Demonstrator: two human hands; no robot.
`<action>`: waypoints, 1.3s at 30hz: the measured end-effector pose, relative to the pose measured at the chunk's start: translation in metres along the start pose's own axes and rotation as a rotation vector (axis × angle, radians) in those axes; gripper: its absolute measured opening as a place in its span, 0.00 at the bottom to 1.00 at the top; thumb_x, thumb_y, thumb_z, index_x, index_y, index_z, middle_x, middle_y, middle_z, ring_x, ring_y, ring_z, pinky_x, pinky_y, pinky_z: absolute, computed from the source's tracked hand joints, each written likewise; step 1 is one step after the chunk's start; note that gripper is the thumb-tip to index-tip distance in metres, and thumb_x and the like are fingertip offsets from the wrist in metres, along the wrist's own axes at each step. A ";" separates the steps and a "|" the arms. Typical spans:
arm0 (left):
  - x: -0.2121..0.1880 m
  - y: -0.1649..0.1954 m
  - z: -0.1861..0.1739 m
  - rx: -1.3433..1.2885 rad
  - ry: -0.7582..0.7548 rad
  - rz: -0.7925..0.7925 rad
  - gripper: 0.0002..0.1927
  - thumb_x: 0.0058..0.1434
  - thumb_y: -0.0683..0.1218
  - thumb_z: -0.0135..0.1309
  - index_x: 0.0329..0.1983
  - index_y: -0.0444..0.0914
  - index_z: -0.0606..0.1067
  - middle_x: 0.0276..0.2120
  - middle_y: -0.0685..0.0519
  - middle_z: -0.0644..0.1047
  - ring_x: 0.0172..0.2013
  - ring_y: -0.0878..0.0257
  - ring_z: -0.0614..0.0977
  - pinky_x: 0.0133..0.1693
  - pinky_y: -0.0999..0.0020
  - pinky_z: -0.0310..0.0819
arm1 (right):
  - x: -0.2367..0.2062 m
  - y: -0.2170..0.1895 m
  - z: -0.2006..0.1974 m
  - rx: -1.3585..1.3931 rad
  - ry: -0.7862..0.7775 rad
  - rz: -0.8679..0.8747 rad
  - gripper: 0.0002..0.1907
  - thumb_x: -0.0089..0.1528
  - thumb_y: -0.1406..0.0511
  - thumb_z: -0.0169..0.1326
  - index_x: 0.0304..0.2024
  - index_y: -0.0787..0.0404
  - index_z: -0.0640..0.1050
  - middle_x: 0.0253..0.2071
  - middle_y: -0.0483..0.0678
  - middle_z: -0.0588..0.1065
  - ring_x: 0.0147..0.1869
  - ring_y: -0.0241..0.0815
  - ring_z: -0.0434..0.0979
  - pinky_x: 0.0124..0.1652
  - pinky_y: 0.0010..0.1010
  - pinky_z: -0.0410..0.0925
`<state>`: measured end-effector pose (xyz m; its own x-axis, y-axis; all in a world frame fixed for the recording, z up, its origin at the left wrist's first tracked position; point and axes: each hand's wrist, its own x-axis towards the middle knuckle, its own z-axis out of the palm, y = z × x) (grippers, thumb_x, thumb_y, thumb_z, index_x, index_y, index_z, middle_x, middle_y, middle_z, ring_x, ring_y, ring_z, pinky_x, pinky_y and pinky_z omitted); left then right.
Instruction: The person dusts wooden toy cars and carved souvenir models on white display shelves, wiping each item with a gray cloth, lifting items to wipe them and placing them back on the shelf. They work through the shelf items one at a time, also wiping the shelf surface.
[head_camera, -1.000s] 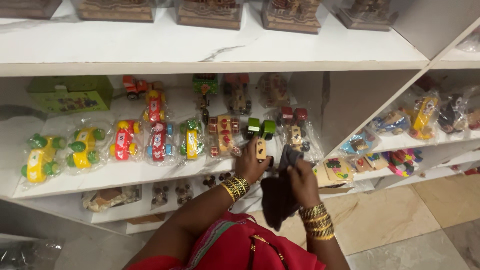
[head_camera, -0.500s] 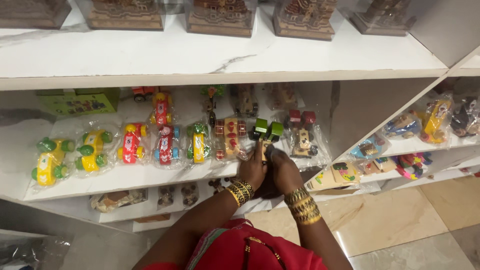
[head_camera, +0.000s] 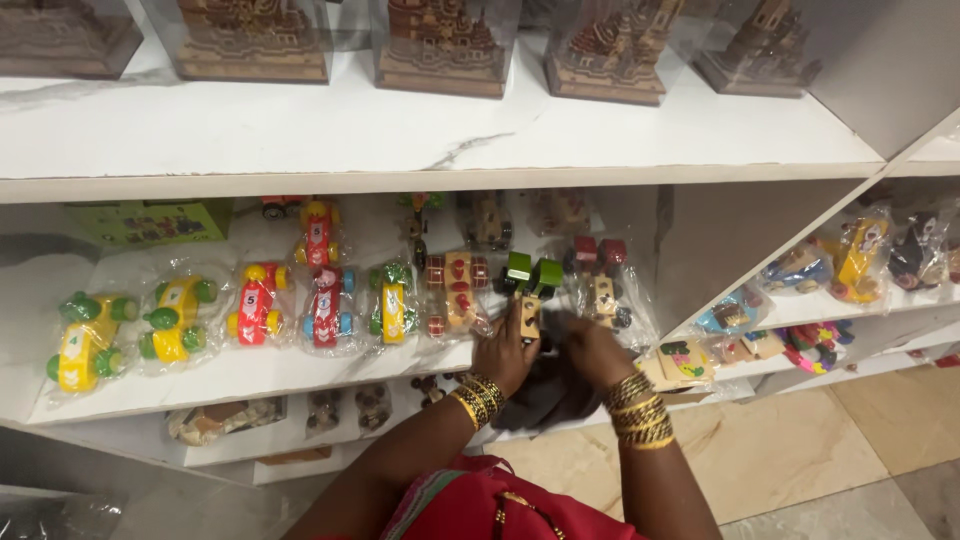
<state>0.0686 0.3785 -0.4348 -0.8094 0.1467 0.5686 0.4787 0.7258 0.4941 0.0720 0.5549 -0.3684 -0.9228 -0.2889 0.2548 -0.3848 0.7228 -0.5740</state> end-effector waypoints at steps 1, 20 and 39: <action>0.001 0.001 0.000 0.023 0.019 0.016 0.49 0.59 0.54 0.63 0.76 0.33 0.50 0.60 0.37 0.74 0.57 0.47 0.78 0.56 0.48 0.72 | 0.008 0.003 -0.006 -0.042 0.077 0.051 0.19 0.61 0.70 0.51 0.55 0.60 0.78 0.55 0.61 0.77 0.57 0.62 0.77 0.54 0.44 0.70; 0.004 -0.003 -0.001 -0.031 -0.046 -0.017 0.51 0.57 0.52 0.64 0.76 0.31 0.50 0.59 0.34 0.73 0.56 0.44 0.78 0.55 0.53 0.73 | 0.078 -0.015 0.005 -0.405 0.075 0.127 0.18 0.61 0.62 0.54 0.53 0.48 0.82 0.60 0.60 0.73 0.65 0.64 0.70 0.61 0.49 0.66; 0.005 -0.002 -0.006 0.063 -0.006 -0.002 0.46 0.61 0.55 0.62 0.73 0.28 0.54 0.57 0.30 0.74 0.56 0.41 0.79 0.57 0.51 0.72 | 0.103 -0.041 0.024 -0.642 -0.242 0.401 0.24 0.62 0.57 0.55 0.61 0.49 0.74 0.68 0.65 0.62 0.64 0.66 0.73 0.56 0.50 0.72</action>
<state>0.0655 0.3739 -0.4294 -0.8123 0.1488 0.5639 0.4546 0.7671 0.4526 -0.0075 0.4800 -0.3371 -0.9954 -0.0051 -0.0952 -0.0045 1.0000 -0.0064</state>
